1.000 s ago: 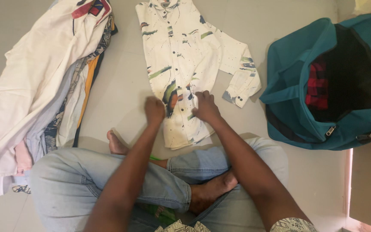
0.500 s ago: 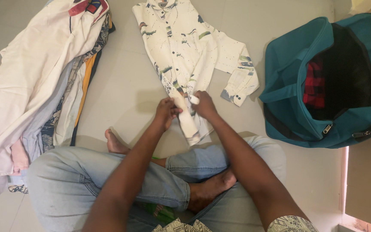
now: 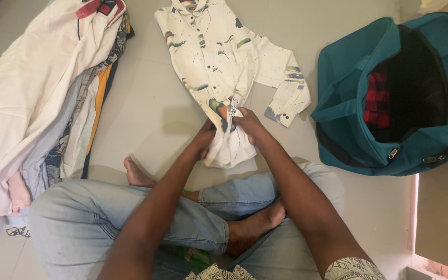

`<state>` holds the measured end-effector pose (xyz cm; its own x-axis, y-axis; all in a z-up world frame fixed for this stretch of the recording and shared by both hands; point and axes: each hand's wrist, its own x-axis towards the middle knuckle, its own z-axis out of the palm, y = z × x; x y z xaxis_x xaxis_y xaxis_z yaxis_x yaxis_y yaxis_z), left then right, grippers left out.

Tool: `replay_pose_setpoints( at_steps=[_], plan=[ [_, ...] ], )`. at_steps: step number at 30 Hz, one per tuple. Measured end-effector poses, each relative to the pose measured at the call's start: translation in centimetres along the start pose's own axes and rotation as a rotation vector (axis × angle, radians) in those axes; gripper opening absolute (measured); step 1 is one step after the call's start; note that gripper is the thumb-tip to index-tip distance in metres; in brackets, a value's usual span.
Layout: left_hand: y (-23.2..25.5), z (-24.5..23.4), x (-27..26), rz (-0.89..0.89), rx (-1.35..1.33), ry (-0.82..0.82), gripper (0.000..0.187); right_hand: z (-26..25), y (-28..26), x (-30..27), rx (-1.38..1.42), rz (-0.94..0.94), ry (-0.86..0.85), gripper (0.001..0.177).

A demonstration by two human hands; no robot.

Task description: The person sits on the floor and buttons up a white shirt, smoothing the fabric with their hands. They then retrieve a second white shirt with a bird pattern from a teal bag, lay it out, and button it up as well.

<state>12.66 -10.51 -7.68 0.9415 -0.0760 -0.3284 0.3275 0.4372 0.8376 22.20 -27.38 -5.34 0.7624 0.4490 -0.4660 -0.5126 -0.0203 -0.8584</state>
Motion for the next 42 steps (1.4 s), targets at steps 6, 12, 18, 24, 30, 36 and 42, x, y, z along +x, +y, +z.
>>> replay_pose_setpoints(
  at_steps=[6, 12, 18, 24, 30, 36, 42],
  plan=[
    [0.6, 0.6, 0.3, -0.007, 0.329, 0.022, 0.051, -0.3, 1.7, 1.2, -0.02, -0.129, -0.004, 0.038],
    [2.9, 0.2, -0.8, 0.069, -0.029, 0.174, 0.045, 0.5, 0.2, 0.0, -0.083, -0.204, 0.098, 0.027],
    [0.6, -9.7, 2.0, 0.382, 0.594, 0.444, 0.032, -1.0, -0.4, -0.2, -0.435, -0.368, 0.349, 0.017],
    [14.6, -22.1, -1.4, 0.385, 0.668, 0.917, 0.044, -4.9, 1.3, 2.6, -0.838, -0.53, 0.592, 0.015],
    [18.6, -21.3, -13.5, 0.041, 1.828, 1.007, 0.071, -4.4, -0.6, -0.3, -1.221, -0.144, 0.167, 0.042],
    [12.5, -16.8, -6.0, 0.378, 1.752, 0.584, 0.058, 1.8, -3.0, -4.6, -1.279, -0.164, 0.173, 0.057],
    [6.7, -15.1, 1.1, 0.333, 1.821, 0.445, 0.068, 0.3, -1.5, -2.6, -1.297, -0.235, -0.173, 0.044]
  ],
)
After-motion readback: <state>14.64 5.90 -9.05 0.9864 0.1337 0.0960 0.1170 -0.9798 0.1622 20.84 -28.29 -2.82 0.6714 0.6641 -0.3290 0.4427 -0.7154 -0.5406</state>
